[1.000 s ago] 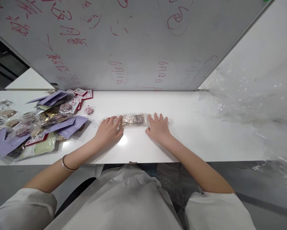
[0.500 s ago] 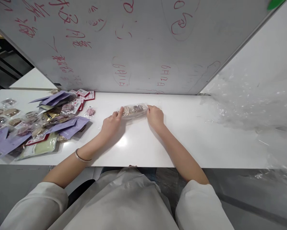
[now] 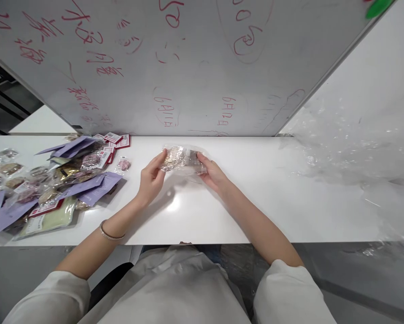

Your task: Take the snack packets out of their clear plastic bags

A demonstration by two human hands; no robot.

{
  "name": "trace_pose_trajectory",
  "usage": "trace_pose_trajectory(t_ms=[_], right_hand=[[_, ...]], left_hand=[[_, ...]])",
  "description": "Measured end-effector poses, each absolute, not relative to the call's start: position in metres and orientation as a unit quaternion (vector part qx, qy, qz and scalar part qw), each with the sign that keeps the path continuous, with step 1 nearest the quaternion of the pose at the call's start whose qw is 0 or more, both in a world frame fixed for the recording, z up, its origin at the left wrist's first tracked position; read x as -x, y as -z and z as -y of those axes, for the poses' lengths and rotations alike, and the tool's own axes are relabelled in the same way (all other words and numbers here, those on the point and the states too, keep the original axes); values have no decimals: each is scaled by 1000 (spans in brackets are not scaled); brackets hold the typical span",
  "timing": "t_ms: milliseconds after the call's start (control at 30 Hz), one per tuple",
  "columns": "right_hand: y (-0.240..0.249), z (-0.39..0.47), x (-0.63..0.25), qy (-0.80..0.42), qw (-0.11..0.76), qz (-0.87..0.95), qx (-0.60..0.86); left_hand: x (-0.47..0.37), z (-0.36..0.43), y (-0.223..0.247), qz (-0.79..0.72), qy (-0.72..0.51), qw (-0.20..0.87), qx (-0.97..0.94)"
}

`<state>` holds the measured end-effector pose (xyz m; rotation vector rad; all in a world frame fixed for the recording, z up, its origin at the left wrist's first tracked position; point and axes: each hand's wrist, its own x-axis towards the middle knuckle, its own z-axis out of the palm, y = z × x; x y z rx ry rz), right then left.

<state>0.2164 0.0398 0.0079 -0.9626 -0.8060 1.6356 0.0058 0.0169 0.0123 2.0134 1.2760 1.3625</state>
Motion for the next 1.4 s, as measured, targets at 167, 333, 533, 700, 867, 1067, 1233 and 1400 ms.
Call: trace_pose_trajectory(t_ms=[167,333,533,700,867,1067,1233,1400], right_hand=[[-12,-34,-217,-693,492,349,395],[-17,-23,-207,-707,487,350,374],[-22,-14,-200,-726,478,327,371],[-17,-58,-258,-463,677,264,508],[-14,-114,-400,-141,717,109,674],[-11,-142,-500,-148,673,57,723],[-14,-174,-529,-132,657,83,737],[-18,-189,-546,-97,644,123,749]], left_hand=[[-21,-15,-6,-442,-477,416,-636],[-34,-11,-10,-415,-542,519,-515],[-35,-12,-13,-411,-503,547,-528],[-32,-8,-3,-510,-419,479,-579],[-30,-2,-5,-539,-385,502,-556],[-32,-8,-13,-572,-343,488,-563],[-35,-9,-15,-601,-304,489,-554],[-34,-10,-13,-596,-300,480,-570]])
